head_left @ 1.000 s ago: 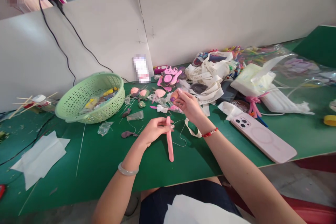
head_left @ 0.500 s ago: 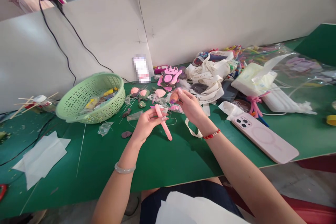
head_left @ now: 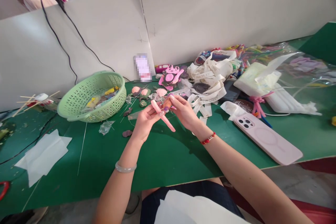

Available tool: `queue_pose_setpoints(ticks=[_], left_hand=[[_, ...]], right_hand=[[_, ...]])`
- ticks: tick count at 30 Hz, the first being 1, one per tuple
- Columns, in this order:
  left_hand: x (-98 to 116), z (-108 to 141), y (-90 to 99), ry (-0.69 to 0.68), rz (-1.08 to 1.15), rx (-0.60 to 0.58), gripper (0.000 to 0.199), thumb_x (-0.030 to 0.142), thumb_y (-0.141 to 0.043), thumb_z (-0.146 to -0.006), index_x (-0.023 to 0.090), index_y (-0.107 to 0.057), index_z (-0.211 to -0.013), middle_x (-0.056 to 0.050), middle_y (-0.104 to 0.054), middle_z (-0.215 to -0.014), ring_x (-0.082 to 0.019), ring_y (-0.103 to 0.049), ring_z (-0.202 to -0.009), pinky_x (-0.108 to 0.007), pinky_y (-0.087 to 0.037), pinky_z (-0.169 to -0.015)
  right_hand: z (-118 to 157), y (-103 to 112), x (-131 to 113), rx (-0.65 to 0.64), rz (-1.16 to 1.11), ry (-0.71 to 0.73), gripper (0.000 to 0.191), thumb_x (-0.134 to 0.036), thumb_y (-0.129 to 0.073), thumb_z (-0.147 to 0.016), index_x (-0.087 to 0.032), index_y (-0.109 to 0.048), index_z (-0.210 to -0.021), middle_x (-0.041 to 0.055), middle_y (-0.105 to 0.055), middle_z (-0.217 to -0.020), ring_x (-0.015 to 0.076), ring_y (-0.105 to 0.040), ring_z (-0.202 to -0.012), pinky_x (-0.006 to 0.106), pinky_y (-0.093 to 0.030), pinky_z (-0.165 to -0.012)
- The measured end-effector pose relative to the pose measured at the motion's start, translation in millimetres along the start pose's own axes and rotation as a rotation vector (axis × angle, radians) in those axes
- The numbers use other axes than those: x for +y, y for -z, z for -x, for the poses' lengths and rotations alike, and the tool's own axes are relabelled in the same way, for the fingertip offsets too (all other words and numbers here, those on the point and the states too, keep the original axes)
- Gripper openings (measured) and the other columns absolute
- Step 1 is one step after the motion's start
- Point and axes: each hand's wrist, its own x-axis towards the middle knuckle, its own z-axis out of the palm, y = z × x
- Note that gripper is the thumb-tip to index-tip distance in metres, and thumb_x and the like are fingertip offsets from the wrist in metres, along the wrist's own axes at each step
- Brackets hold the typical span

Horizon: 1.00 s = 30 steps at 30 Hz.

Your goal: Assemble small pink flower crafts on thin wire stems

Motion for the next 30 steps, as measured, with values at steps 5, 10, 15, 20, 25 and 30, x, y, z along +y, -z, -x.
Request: queue_pose_setpoints(ticks=[5,10,15,20,25,30], left_hand=[[-2.2,0.1,-3.7,-0.008,-0.011,0.018,0.051,0.033,-0.087,-0.069,0.018,-0.072,-0.115,-0.010,-0.074,-0.122,-0.030,-0.067,-0.119,-0.042,-0.049,-0.107],[-2.0,0.6,-7.0,-0.029,-0.058,0.058,0.053,0.031,-0.087,-0.067,0.016,-0.072,-0.115,-0.012,-0.075,-0.120,-0.030,-0.067,-0.119,-0.044,-0.049,-0.108],[-3.0,1.4,-6.8,-0.072,-0.115,0.074,0.047,0.033,-0.085,-0.070,0.016,-0.072,-0.112,-0.011,-0.076,-0.115,-0.030,-0.070,-0.114,-0.043,-0.051,-0.105],[-2.4,2.1,-7.9,-0.078,-0.124,0.104,0.049,0.031,-0.086,-0.069,0.015,-0.072,-0.112,-0.012,-0.077,-0.113,-0.029,-0.072,-0.110,-0.042,-0.054,-0.101],[-2.0,1.1,-7.3,-0.080,-0.088,0.076,0.049,0.030,-0.087,-0.069,0.015,-0.072,-0.113,-0.012,-0.077,-0.113,-0.029,-0.071,-0.111,-0.041,-0.055,-0.100],[-3.2,0.2,-7.5,-0.112,-0.035,0.054,0.047,0.029,-0.086,-0.070,0.017,-0.072,-0.114,-0.010,-0.077,-0.115,-0.029,-0.070,-0.114,-0.040,-0.055,-0.101]], right_hand=[[-0.2,-1.7,2.3,0.049,0.020,-0.011,0.034,-0.055,-0.075,-0.079,-0.022,-0.068,-0.075,0.0004,-0.067,-0.077,0.0144,-0.060,-0.077,0.028,-0.048,-0.077],[0.1,-1.8,3.6,0.060,0.010,-0.015,0.031,-0.052,-0.078,-0.077,-0.022,-0.068,-0.074,-0.0004,-0.067,-0.077,0.0139,-0.061,-0.078,0.028,-0.049,-0.078],[1.9,-4.3,3.7,0.070,0.016,0.004,0.030,-0.052,-0.079,-0.075,-0.024,-0.070,-0.076,-0.0006,-0.068,-0.079,0.0145,-0.062,-0.080,0.029,-0.050,-0.081],[2.5,-5.9,5.8,0.088,-0.054,0.011,0.030,-0.051,-0.079,-0.075,-0.023,-0.070,-0.077,-0.0013,-0.067,-0.076,0.0141,-0.062,-0.078,0.029,-0.050,-0.080],[2.8,-7.5,5.5,0.073,-0.065,0.038,0.030,-0.050,-0.076,-0.080,-0.021,-0.067,-0.074,-0.0013,-0.066,-0.072,0.0132,-0.062,-0.076,0.028,-0.049,-0.080],[2.8,-8.4,3.8,0.115,-0.006,0.097,0.033,-0.052,-0.078,-0.078,-0.021,-0.067,-0.079,-0.0007,-0.068,-0.074,0.0131,-0.061,-0.073,0.030,-0.051,-0.078]])
